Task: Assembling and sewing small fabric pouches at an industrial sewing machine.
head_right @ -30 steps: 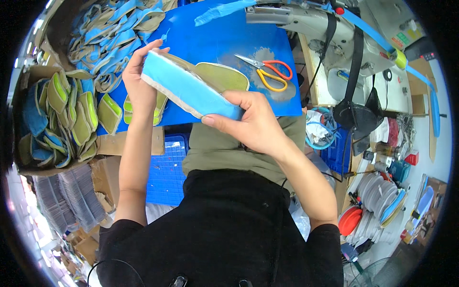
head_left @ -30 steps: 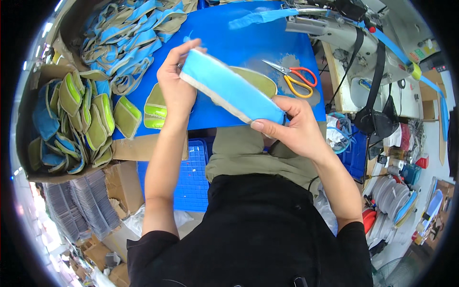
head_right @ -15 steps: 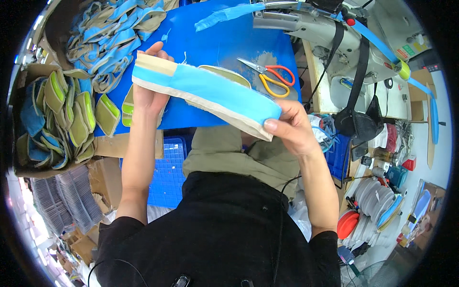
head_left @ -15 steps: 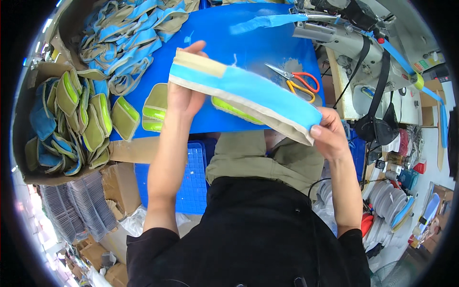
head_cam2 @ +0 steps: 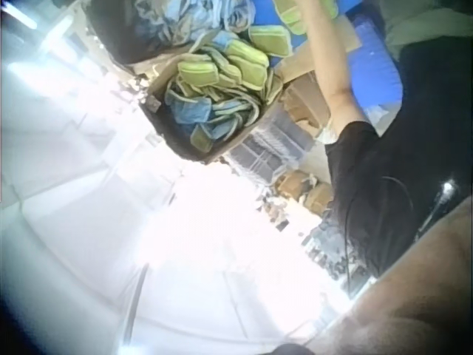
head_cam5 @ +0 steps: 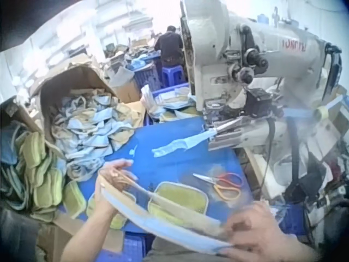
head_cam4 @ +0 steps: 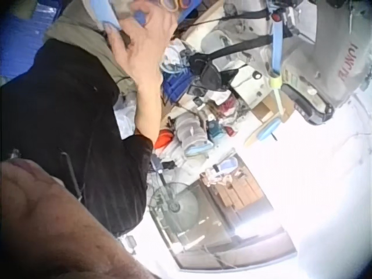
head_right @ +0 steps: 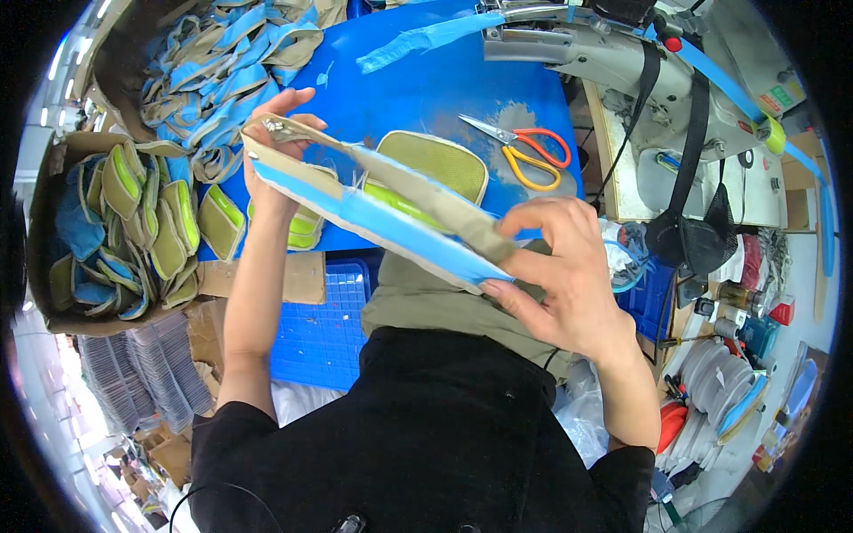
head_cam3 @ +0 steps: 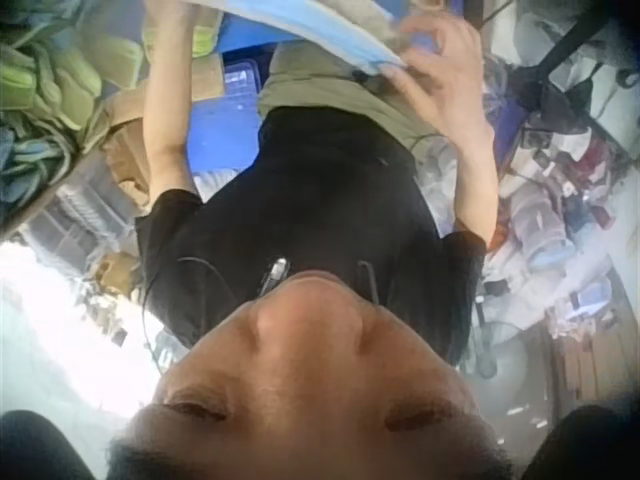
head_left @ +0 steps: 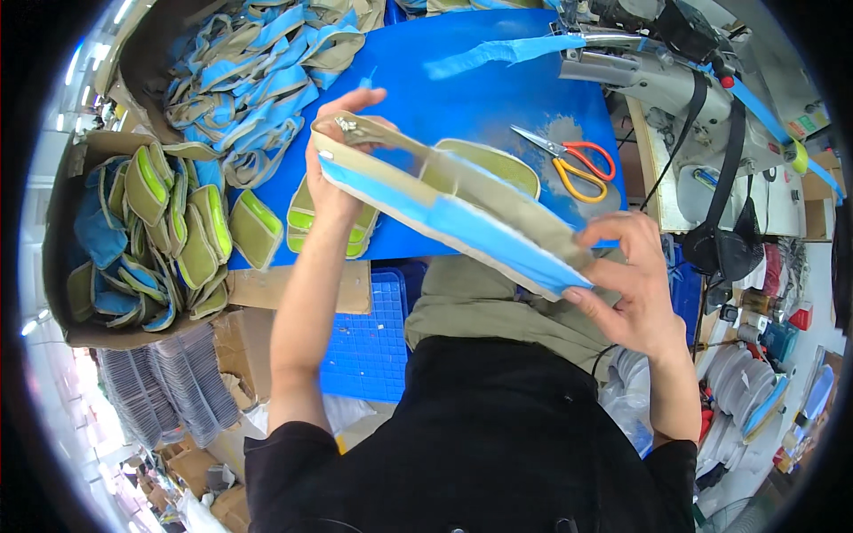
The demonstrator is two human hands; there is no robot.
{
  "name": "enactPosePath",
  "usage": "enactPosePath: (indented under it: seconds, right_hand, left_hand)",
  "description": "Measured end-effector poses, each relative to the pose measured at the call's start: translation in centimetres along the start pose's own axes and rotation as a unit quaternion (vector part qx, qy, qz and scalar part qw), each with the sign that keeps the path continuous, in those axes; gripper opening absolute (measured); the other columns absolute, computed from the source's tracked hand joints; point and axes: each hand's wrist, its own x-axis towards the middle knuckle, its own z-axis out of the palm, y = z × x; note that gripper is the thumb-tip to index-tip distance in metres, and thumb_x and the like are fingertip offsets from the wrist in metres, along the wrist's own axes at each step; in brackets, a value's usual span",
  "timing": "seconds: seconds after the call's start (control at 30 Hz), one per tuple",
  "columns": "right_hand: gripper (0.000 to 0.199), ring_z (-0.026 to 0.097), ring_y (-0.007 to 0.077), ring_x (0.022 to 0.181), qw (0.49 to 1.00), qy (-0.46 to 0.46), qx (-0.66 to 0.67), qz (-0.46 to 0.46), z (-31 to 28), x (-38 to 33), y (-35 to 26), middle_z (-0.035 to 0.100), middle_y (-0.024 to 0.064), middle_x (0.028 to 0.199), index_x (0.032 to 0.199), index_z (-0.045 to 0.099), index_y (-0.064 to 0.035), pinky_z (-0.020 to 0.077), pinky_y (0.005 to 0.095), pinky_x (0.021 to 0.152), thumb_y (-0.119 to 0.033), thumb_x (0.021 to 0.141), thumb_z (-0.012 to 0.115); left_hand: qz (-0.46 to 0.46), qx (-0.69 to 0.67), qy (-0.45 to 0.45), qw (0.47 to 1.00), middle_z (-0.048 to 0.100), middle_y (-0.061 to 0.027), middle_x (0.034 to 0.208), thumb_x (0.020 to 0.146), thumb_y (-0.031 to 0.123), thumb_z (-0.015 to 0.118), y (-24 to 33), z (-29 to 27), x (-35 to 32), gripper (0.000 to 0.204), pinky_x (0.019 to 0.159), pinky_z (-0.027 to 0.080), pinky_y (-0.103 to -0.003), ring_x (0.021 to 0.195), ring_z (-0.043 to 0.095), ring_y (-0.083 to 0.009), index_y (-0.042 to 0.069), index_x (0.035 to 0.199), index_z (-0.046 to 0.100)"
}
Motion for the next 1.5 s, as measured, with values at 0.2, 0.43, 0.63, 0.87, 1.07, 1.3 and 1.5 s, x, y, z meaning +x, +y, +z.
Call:
enactPosePath:
  seconds: [0.2, 0.43, 0.63, 0.87, 1.07, 1.3, 1.5]
  right_hand:
    - [0.016, 0.062, 0.0305, 0.101, 0.997, 0.031, 0.031, 0.061, 1.8, -0.8, 0.6, 0.068, 0.0098, 0.107, 0.085, 0.071, -0.0062, 0.0436, 0.0406, 0.088, -0.016, 0.081, 0.084]
    - [0.017, 0.061, 0.0283, 0.083, 0.994, 0.087, 0.007, 0.068, 5.8, 0.1, 1.2, 0.064, 0.006, 0.087, 0.082, 0.068, -0.0066, 0.043, 0.0405, 0.075, -0.013, 0.08, 0.084]
    - [0.015, 0.06, 0.0271, 0.081, 0.992, 0.065, -0.009, 0.109, 9.4, -0.3, 2.6, 0.06, 0.005, 0.082, 0.083, 0.069, -0.0083, 0.0428, 0.0399, 0.074, -0.013, 0.08, 0.083]
    - [0.016, 0.06, 0.0263, 0.081, 0.991, 0.063, -0.018, 0.117, 11.8, -1.6, 3.2, 0.061, 0.0037, 0.082, 0.081, 0.069, -0.009, 0.0432, 0.0405, 0.074, -0.014, 0.079, 0.083]
    - [0.019, 0.063, 0.0256, 0.087, 0.994, 0.041, -0.011, 0.106, 9.9, -2.5, 2.2, 0.066, 0.0046, 0.088, 0.082, 0.07, -0.0072, 0.0458, 0.0397, 0.078, -0.017, 0.077, 0.086]
    - [0.015, 0.064, 0.0309, 0.085, 0.99, 0.045, 0.064, 0.118, 8.2, -2.8, 1.4, 0.068, 0.012, 0.094, 0.083, 0.072, -0.0041, 0.0479, 0.0402, 0.075, -0.012, 0.081, 0.085]
    - [0.013, 0.067, 0.0283, 0.083, 0.985, 0.07, 0.084, 0.13, 7.5, -2.6, 1.6, 0.068, 0.0081, 0.084, 0.081, 0.072, -0.0056, 0.0462, 0.0396, 0.071, -0.012, 0.082, 0.084]
  left_hand:
    - [-0.238, -0.13, 0.053, 0.961, 0.069, -0.0111, 0.111, 0.105, 0.065, 0.05, -1.2, 0.9, 0.4, 0.069, 0.076, 0.06, -0.035, 0.089, 0.069, -0.0231, 0.005, 0.138, 0.059]
    - [-0.384, -0.514, 0.078, 0.763, 0.048, -0.0321, 0.153, 0.104, 0.044, 0.06, -2.2, 3.4, -5.0, 0.068, 0.112, 0.049, -0.057, 0.136, 0.056, -0.041, 0.0, 0.152, 0.043]
    - [-0.345, -0.477, 0.141, 0.796, 0.04, -0.0291, 0.161, 0.111, 0.04, 0.042, -1.7, 4.6, -7.7, 0.062, 0.12, 0.04, -0.058, 0.149, 0.039, -0.0477, -0.005, 0.154, 0.04]
    - [-0.386, -0.577, 0.171, 0.699, 0.055, -0.0212, 0.153, 0.114, 0.04, 0.029, -4.2, 1.4, -10.6, 0.059, 0.119, 0.044, -0.051, 0.148, 0.046, -0.0363, -0.005, 0.148, 0.05]
    - [-0.276, -0.424, 0.127, 0.853, 0.073, -0.0058, 0.115, 0.112, 0.036, 0.05, -6.7, -4.1, -6.0, 0.034, 0.11, 0.046, -0.047, 0.118, 0.066, -0.0242, 0.007, 0.117, 0.067]
    - [-0.22, -0.227, 0.195, 0.928, 0.074, -0.0047, 0.117, 0.109, 0.037, 0.059, -5.7, -0.5, -3.7, 0.033, 0.105, 0.051, -0.042, 0.112, 0.068, -0.0208, 0.009, 0.124, 0.068]
    - [-0.201, -0.309, 0.189, 0.91, 0.074, -0.0099, 0.121, 0.106, 0.031, 0.065, -3.7, 2.0, -2.8, 0.03, 0.102, 0.055, -0.04, 0.113, 0.07, -0.0201, 0.006, 0.123, 0.068]
